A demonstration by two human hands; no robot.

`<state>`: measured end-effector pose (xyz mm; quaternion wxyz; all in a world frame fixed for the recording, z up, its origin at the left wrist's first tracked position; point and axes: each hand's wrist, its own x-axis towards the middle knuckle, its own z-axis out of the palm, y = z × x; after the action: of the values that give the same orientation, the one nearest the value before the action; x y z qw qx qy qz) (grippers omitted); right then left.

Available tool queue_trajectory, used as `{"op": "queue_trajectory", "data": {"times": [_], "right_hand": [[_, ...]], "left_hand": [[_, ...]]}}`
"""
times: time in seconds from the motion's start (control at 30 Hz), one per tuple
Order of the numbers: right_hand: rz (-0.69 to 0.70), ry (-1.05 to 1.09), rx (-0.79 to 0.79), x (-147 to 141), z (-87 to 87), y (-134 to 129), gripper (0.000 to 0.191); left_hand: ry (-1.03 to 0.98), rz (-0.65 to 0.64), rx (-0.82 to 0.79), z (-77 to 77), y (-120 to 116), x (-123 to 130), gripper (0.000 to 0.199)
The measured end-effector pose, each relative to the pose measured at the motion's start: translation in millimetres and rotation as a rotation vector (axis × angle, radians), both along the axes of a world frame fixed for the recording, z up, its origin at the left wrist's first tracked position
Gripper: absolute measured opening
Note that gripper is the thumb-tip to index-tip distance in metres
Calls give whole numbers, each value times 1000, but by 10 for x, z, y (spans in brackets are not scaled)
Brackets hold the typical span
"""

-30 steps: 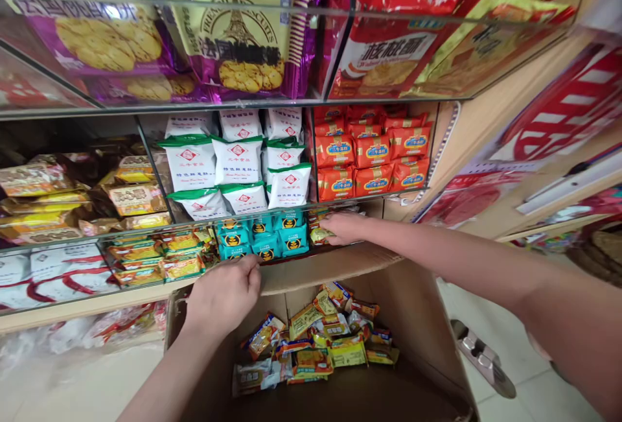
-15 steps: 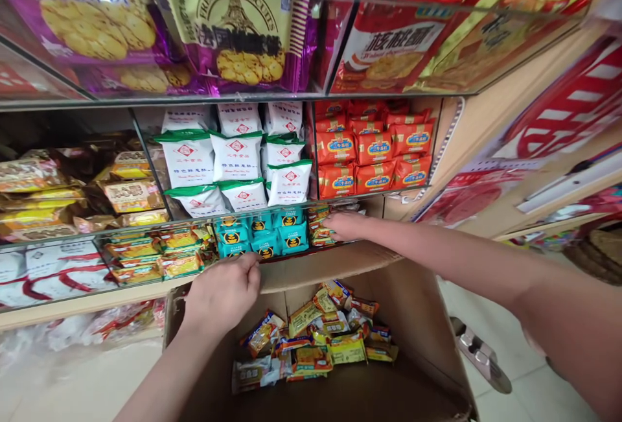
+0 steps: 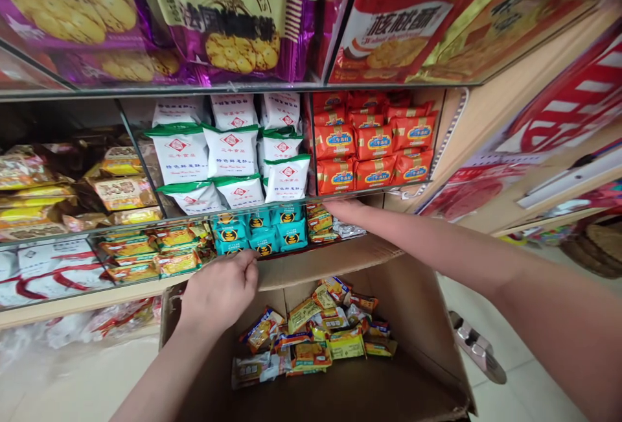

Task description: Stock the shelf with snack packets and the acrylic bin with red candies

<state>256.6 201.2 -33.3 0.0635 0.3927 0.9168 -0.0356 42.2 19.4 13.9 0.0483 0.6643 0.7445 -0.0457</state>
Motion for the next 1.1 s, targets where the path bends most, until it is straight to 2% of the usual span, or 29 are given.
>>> {"op": "queue_trajectory", "data": {"times": [0.17,0.3,0.57,0.7,0.8,0.87,1.1], "right_hand": [[-49,2,33,3,15,22,35],[-73,-27,38,31,1,51,26],[-24,-77,87,203,9,-58,25],[-4,-187,32,331,-30,-70,45],[-48,-266,3,396,-68,-33,65],[-73,-254,9,416,-75,-2,69],[-105,-232,-10,406,-68,92,32]], "left_hand": [[3,-9,9,-24,6,-13,44],[2,-10,13,-30,-10,-26,44],[10,-10,15,-30,-12,-20,43],[9,-6,9,-28,-3,-21,44],[8,-8,3,-22,0,-19,44],[7,-10,5,-18,0,-17,44],[-9,10,-14,-5,9,-10,44]]}}
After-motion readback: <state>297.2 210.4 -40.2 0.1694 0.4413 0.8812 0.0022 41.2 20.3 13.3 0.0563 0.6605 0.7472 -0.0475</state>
